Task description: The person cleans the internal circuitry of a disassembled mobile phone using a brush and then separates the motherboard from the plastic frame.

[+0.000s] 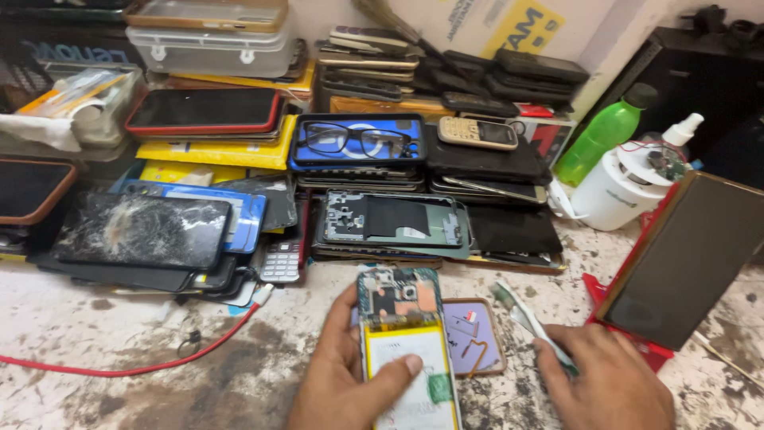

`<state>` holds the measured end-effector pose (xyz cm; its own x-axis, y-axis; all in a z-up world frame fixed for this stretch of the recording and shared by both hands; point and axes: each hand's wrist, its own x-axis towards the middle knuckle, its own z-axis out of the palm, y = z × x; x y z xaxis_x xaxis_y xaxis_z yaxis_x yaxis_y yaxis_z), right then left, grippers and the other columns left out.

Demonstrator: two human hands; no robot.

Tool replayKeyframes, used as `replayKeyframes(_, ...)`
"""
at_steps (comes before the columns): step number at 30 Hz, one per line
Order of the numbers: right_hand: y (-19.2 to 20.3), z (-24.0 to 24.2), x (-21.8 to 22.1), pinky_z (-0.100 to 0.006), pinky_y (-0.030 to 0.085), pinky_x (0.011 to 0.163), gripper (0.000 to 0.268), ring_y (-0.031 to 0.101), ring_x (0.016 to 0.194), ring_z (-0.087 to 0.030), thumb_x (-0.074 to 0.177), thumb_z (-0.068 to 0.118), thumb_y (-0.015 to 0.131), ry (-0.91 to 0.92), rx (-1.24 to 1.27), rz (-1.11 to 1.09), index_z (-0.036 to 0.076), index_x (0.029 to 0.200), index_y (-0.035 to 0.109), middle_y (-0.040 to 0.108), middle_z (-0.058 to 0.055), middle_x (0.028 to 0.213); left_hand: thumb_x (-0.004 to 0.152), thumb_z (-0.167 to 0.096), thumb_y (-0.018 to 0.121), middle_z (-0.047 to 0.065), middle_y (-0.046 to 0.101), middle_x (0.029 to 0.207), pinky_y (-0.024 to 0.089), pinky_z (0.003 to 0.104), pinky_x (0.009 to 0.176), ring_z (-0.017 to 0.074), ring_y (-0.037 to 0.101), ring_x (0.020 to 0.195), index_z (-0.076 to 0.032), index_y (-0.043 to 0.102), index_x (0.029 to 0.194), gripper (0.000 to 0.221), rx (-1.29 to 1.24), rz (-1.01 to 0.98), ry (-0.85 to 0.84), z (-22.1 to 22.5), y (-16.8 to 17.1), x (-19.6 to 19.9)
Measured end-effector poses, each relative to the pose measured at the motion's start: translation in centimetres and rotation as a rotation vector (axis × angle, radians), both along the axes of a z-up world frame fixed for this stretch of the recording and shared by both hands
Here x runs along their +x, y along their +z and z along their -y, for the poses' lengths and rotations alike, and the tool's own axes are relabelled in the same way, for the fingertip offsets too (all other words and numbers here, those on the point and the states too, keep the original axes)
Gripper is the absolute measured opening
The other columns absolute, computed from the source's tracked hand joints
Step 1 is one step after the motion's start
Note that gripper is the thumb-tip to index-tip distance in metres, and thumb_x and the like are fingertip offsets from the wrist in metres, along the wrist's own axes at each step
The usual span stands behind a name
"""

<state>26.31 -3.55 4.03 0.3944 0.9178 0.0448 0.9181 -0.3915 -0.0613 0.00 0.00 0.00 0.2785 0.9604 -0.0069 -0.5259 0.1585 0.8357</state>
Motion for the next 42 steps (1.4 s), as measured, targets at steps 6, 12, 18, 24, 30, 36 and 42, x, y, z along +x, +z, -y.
replayKeyframes(6, -1.9, 1.2, 1.2, -0.039, 0.063, 0.087, 0.023, 0.078, 0.093, -0.023, 0.097, 0.023, 0.07, -0.081, 0.404, -0.455, 0.006, 0.112, 0.073, 0.076, -0.012, 0.097, 0.074, 0.009, 0.064, 0.024, 0.067, 0.137, 0.054, 0.042, 0.104, 0.0291, 0.07, 0.122, -0.011, 0.022, 0.16, 0.098, -0.096, -0.041, 0.049, 0.8, 0.4, 0.2)
replayKeyframes(12, -2.4, 2.4, 0.2, -0.035, 0.062, 0.09, 0.017, 0.08, 0.098, -0.018, 0.086, 0.025, 0.081, 0.354, 0.504, -0.334, 0.018, 0.101, 0.08, 0.082, -0.006, 0.099, 0.075, 0.006, 0.064, 0.025, 0.066, 0.141, 0.052, 0.043, 0.107, 0.0297, 0.068, 0.126, -0.012, 0.022, 0.162, 0.098, -0.051, -0.047, 0.019, 1.0, 0.8, 0.4)
replayKeyframes(18, -0.9, 0.4, -3.5, -0.035, 0.057, 0.087, 0.034, 0.072, 0.098, -0.017, 0.071, 0.018, 0.085, 0.785, 0.575, -0.269, 0.022, 0.105, 0.08, 0.075, -0.002, 0.105, 0.081, 0.003, 0.066, 0.02, 0.057, 0.142, 0.047, 0.04, 0.111, 0.0267, 0.064, 0.132, -0.01, 0.02, 0.163, 0.096, 0.066, -0.129, 0.014, 1.4, 0.2, 0.7)
replayKeyframes(24, 1.0, -0.4, -3.9, -0.034, 0.06, 0.081, 0.033, 0.074, 0.092, -0.016, 0.067, 0.011, 0.085, 0.647, 0.577, -0.295, 0.021, 0.097, 0.077, 0.075, 0.002, 0.098, 0.078, 0.003, 0.068, 0.023, 0.065, 0.139, 0.05, 0.042, 0.108, 0.0298, 0.066, 0.128, -0.011, 0.022, 0.163, 0.098, 0.037, -0.063, 0.045, 1.2, -0.2, 0.7)
replayKeyframes(30, -0.4, 0.4, -3.6, -0.036, 0.058, 0.083, 0.037, 0.072, 0.094, -0.019, 0.062, 0.008, 0.082, 0.703, 0.548, -0.204, 0.022, 0.096, 0.077, 0.075, 0.0, 0.102, 0.079, 0.002, 0.068, 0.02, 0.058, 0.141, 0.046, 0.039, 0.112, 0.0263, 0.063, 0.133, -0.01, 0.015, 0.163, 0.1, 0.069, -0.107, 0.003, 1.2, -0.5, 0.7)
replayKeyframes(36, 0.0, 0.3, -5.3, -0.034, 0.056, 0.084, 0.034, 0.071, 0.093, -0.017, 0.073, 0.017, 0.085, 0.836, 0.585, -0.217, 0.025, 0.105, 0.076, 0.073, 0.002, 0.106, 0.078, 0.004, 0.066, 0.023, 0.063, 0.141, 0.048, 0.041, 0.11, 0.0278, 0.064, 0.132, -0.007, 0.02, 0.164, 0.098, 0.035, -0.041, 0.018, 1.4, -0.2, 0.9)
replayKeyframes(42, 0.7, -0.3, -6.1, -0.037, 0.053, 0.086, 0.033, 0.069, 0.094, -0.02, 0.072, 0.015, 0.083, 0.916, 0.64, -0.242, 0.022, 0.103, 0.075, 0.073, -0.001, 0.104, 0.078, 0.005, 0.066, 0.02, 0.06, 0.143, 0.046, 0.04, 0.111, 0.0258, 0.061, 0.133, -0.006, 0.022, 0.162, 0.095, 0.046, -0.087, 0.028, 1.4, -0.2, 0.6)
